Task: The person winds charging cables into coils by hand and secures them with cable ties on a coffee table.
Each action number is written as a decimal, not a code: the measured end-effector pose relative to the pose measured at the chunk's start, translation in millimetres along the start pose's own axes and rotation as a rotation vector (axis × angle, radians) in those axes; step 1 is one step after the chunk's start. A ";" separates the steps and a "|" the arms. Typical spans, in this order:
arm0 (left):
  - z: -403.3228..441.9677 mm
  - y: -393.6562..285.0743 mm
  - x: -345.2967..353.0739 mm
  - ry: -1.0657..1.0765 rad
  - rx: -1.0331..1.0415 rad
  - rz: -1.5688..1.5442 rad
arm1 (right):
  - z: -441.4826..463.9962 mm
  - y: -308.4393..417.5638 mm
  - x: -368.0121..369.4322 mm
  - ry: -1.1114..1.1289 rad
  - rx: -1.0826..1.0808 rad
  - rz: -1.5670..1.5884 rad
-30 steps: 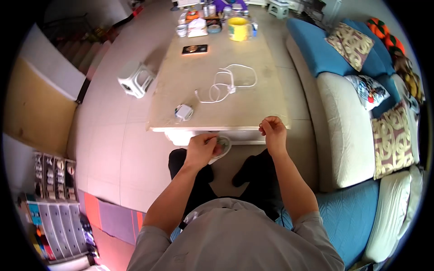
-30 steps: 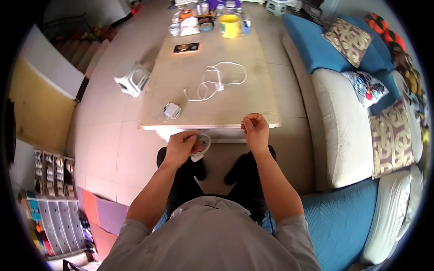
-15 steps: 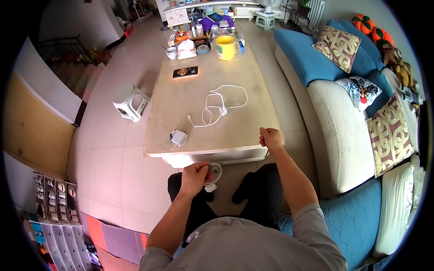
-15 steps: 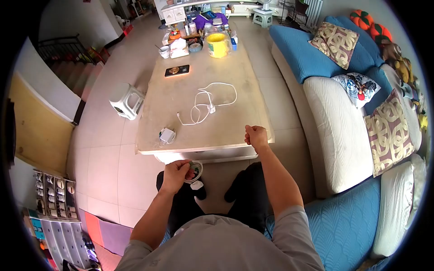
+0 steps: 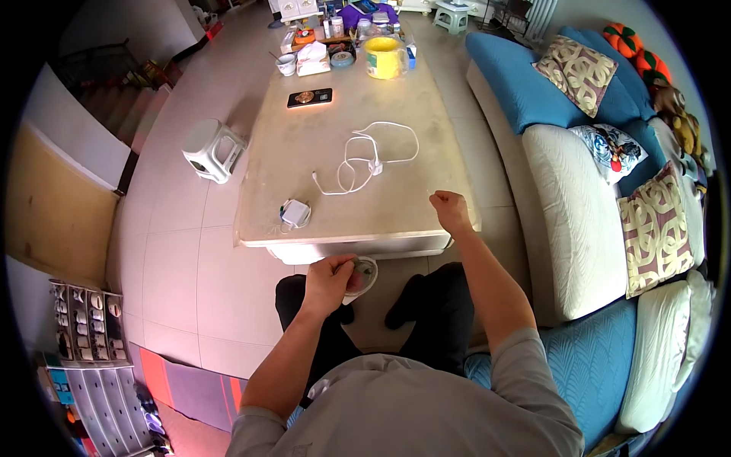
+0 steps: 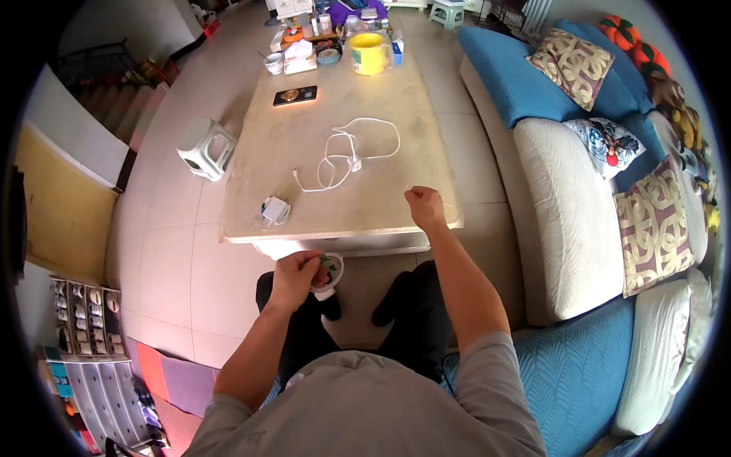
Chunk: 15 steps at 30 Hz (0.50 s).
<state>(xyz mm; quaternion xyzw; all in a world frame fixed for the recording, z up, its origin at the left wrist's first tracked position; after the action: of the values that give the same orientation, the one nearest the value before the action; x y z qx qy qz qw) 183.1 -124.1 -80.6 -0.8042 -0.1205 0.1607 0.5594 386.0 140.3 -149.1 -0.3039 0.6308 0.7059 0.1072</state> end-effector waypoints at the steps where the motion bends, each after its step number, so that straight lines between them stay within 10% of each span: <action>1: 0.2 -0.7 0.5 -0.005 0.006 0.020 | -10.8 17.1 -6.9 0.054 0.084 0.015; 5: -4.4 -5.0 6.9 -0.010 0.018 -0.005 | -33.6 26.8 -2.7 0.102 0.205 0.103; 15: -17.9 -16.9 19.8 -0.043 0.159 0.053 | -159.3 158.3 1.3 0.326 -0.462 0.169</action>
<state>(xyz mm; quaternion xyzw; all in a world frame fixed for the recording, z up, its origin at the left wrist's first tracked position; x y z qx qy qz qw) 208.1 -126.3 -61.3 -0.7565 -0.0979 0.2016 0.6144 347.1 -41.0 -22.3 -0.3764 0.4854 0.7789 -0.1267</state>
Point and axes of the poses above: each hand's wrist, its own z-axis towards the middle knuckle, its own x-axis out of the palm, y = z × x, the point moved 4 cm from there along z, towards the middle knuckle, and after that the axes turned 2 degrees about y, right-handed, at the moved point
